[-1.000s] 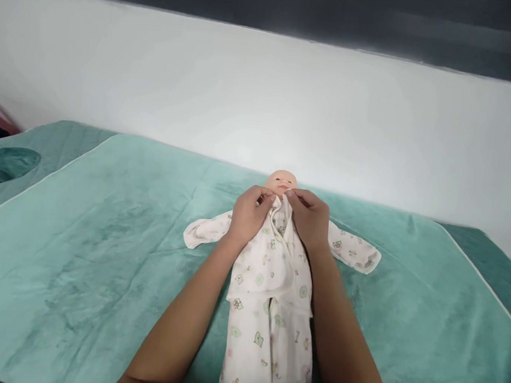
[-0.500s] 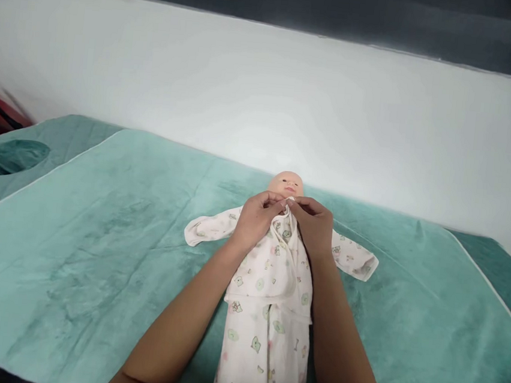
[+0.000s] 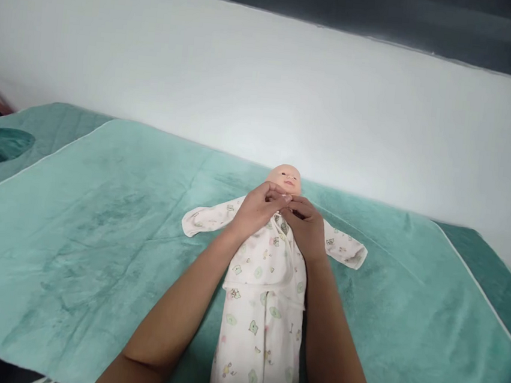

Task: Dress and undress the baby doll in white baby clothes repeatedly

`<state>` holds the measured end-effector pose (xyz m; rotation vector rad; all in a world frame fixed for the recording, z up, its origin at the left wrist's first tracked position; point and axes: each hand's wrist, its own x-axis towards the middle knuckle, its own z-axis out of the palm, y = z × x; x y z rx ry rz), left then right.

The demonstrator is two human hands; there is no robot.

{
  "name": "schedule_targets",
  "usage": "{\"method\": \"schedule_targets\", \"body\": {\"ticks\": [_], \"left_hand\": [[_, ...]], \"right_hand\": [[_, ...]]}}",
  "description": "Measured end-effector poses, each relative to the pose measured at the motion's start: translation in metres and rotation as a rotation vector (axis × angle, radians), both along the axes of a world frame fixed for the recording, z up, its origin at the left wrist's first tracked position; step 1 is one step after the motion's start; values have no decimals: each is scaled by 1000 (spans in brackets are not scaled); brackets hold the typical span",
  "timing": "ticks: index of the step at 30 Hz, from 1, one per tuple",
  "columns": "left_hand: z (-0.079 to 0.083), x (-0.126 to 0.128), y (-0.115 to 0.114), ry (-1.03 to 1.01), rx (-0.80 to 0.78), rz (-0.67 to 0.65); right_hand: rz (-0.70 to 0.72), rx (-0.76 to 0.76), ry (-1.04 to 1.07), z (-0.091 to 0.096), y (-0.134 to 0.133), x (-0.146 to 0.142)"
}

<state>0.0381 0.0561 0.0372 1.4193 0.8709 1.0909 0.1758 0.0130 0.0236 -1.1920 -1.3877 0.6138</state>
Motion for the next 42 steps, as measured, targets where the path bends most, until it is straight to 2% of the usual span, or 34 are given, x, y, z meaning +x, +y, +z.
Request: {"method": "schedule_targets", "body": {"ticks": [3, 6, 10, 14, 16, 23, 28, 34, 42], "left_hand": [[0, 2, -2, 93, 47, 43], [-2, 4, -3, 127, 41, 98], [-5, 4, -1, 152, 54, 101], [-7, 4, 1, 171, 53, 102], [-7, 4, 2, 159, 43, 105], [-4, 1, 3, -11, -72, 85], [-5, 1, 2, -91, -88, 61], [-3, 3, 0, -60, -27, 81], [-1, -5, 1, -143, -81, -74]], "right_hand": [[-75, 14, -92, -1, -9, -1], [-101, -18, -87, -5, -17, 0], [-59, -40, 33, -11, -19, 1], [-56, -9, 251, -13, -12, 0], [-44, -12, 292, -12, -8, 1], [-93, -128, 169, -10, -2, 4], [-96, -161, 50, -6, -3, 6], [-50, -173, 93, -8, 0, 9], [-51, -159, 151, -11, 1, 9]]}}
